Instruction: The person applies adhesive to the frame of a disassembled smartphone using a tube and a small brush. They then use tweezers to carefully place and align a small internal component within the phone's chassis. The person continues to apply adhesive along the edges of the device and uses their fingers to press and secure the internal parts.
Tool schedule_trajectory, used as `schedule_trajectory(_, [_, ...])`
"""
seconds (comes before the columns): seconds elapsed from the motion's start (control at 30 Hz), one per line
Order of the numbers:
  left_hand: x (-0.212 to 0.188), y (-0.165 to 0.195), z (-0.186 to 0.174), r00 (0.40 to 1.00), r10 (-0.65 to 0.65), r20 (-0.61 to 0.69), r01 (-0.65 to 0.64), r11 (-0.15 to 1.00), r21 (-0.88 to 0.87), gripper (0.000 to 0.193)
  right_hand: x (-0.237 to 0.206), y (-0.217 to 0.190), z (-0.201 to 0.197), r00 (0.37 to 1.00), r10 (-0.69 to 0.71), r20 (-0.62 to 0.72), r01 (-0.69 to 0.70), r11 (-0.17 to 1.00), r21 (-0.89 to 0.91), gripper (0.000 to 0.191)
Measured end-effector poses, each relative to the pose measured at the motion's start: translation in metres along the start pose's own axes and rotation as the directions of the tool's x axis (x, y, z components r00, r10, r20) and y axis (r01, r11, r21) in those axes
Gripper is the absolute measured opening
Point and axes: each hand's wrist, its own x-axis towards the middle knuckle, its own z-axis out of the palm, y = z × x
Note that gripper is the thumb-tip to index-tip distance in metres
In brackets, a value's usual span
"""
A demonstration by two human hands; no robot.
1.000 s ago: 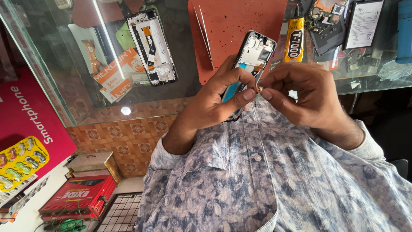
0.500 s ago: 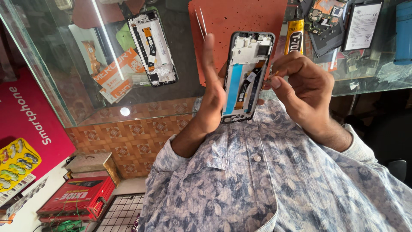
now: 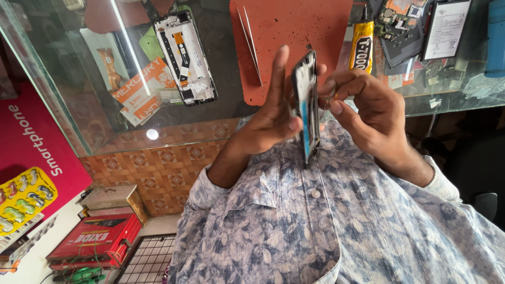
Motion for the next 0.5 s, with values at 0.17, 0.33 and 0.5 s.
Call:
schedule_trajectory(0.17, [-0.006, 0.009, 0.005, 0.993, -0.115, -0.038, 0.119, 0.979, 0.164, 0.094, -0.01, -0.016, 0.001, 0.996, 0.071, 0.061, -0.073, 0.997, 0.032, 0.007])
schedule_trajectory(0.33, [-0.002, 0.021, 0.008, 0.982, -0.183, -0.043, 0.187, 0.975, 0.122, 0.093, -0.006, -0.024, 0.001, 0.985, 0.165, 0.059, -0.167, 0.985, 0.032, 0.004])
schedule_trajectory(0.5, [0.001, 0.028, 0.012, 0.983, -0.176, -0.047, 0.181, 0.972, 0.149, 0.093, -0.003, -0.029, 0.0, 0.979, 0.19, 0.074, -0.192, 0.981, 0.034, 0.004])
